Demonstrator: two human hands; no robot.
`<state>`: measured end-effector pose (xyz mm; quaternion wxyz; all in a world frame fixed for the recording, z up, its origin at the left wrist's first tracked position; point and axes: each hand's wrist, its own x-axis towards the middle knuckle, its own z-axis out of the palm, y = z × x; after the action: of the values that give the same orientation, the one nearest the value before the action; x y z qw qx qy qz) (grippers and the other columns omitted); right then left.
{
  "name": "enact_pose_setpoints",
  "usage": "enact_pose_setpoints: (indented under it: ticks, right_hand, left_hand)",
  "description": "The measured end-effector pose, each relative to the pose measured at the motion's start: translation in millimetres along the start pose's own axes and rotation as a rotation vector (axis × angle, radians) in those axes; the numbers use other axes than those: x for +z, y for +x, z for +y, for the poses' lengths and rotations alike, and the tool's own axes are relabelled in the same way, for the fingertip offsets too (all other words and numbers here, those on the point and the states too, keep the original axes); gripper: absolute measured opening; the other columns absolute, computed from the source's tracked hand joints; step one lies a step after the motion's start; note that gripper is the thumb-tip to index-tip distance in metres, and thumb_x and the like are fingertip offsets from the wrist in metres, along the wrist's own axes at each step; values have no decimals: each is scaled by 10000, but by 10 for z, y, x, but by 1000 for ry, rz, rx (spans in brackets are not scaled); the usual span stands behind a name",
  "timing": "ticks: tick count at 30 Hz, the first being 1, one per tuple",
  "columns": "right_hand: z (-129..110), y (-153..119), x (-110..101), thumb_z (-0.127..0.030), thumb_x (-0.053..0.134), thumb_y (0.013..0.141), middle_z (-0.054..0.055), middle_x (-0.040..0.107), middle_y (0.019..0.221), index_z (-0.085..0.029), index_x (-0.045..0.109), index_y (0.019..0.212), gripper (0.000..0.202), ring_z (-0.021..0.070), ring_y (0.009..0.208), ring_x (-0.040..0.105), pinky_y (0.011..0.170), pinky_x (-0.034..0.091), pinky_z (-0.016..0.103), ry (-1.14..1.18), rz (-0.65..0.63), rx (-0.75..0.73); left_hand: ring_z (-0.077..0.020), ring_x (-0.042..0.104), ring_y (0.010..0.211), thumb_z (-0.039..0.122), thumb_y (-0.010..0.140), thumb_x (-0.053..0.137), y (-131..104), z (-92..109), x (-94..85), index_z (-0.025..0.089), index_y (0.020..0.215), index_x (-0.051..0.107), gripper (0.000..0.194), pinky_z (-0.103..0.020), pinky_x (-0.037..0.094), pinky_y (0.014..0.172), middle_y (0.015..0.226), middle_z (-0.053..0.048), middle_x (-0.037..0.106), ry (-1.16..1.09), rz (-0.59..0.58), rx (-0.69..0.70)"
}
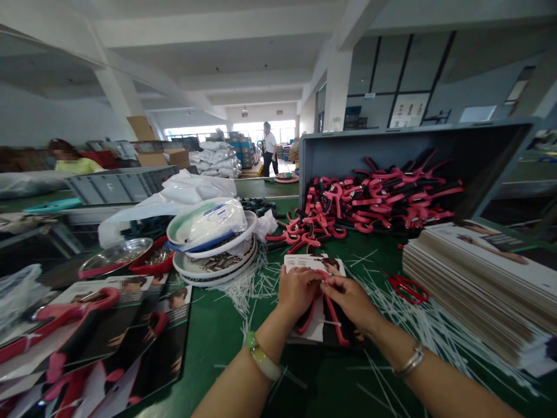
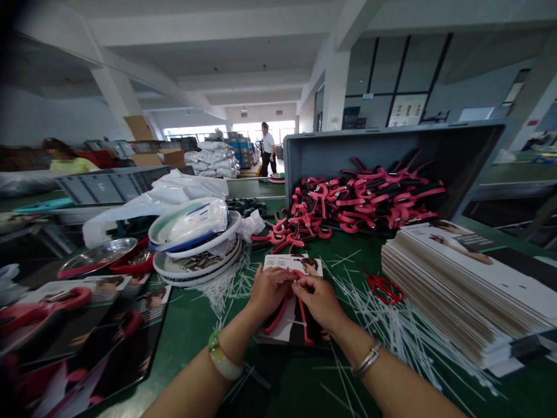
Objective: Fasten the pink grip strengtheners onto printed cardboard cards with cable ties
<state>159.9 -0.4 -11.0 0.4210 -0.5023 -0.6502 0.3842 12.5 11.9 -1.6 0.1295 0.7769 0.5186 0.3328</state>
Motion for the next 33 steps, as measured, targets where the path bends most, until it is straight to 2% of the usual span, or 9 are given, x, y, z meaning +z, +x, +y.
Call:
enact_pose_setpoints:
  ticks: [5, 7, 9, 13, 17, 20, 26, 30, 33]
  right_hand:
    - [-48, 57, -30, -366, 566, 714, 30, 650, 636, -189, 621, 612, 211, 204, 647, 604, 634, 454, 322, -23, -25, 69]
    - [-49, 76, -38, -338, 552, 716, 26, 647, 617, -194, 626, 592, 204, 204, 637, 609, 627, 456, 322, -50, -45, 50]
    - [-29, 82, -33, -320, 543, 723, 15, 635, 592, -200, 632, 581, 206, 202, 624, 611, 622, 462, 323, -95, -59, -8]
    - [51, 40, 11, -314, 561, 724, 17, 630, 617, -204, 647, 650, 158, 226, 683, 630, 657, 486, 355, -153, 44, -114]
    - [97, -26, 36, -344, 604, 750, 78, 669, 962, -215, 673, 805, 156, 254, 1009, 599, 903, 442, 414, -72, 207, -249]
    - [95, -23, 40, -363, 601, 786, 87, 635, 1097, -221, 680, 819, 165, 244, 1124, 543, 1003, 374, 419, -31, 190, -352]
    - [110, 73, 89, -345, 588, 803, 79, 651, 994, -230, 686, 917, 188, 224, 1038, 580, 963, 415, 405, -87, 187, -470]
    - [108, 141, 122, -332, 576, 794, 74, 673, 967, -229, 694, 850, 167, 232, 1050, 578, 974, 395, 419, -72, 114, -433]
    - [67, 214, 111, -287, 570, 765, 86, 659, 1054, -211, 695, 776, 146, 249, 1126, 532, 1001, 353, 431, -197, 7, -360]
  left_hand:
    - [-169, 616, 910, 157, 783, 529, -35, -67, -12, 280, 961, 678, 263, -342, 399, 909, 925, 23, 715, -219, -58, 27]
    - [-147, 623, 887, 194, 807, 525, -60, -90, -23, 268, 1031, 649, 266, -289, 431, 865, 955, 24, 708, -334, -72, 56]
    - [-140, 624, 839, 252, 826, 533, -76, -102, -15, 250, 957, 670, 190, -269, 445, 836, 907, 22, 708, -362, -72, 74]
    - [-162, 597, 863, 220, 806, 572, -80, -95, 45, 228, 814, 685, 114, -309, 434, 854, 875, -2, 686, -222, 104, 61]
    - [-186, 529, 987, 213, 779, 608, -111, -70, 73, 225, 809, 696, 94, -340, 419, 878, 1063, -49, 587, -168, 289, 147]
    - [-185, 512, 973, 203, 786, 592, -154, -50, 46, 225, 808, 693, 105, -344, 413, 874, 1012, -50, 561, -168, 347, 194]
    - [-187, 508, 949, 227, 825, 537, -171, -19, -41, 225, 822, 679, 141, -352, 400, 867, 948, -48, 580, -105, 390, 251]
    - [-184, 515, 910, 280, 814, 569, -166, -62, -9, 208, 800, 673, 127, -339, 411, 829, 908, -47, 576, -118, 396, 209]
    - [-182, 513, 862, 238, 819, 538, -199, -62, 22, 194, 776, 664, 141, -337, 420, 804, 856, -52, 569, -100, 437, 182]
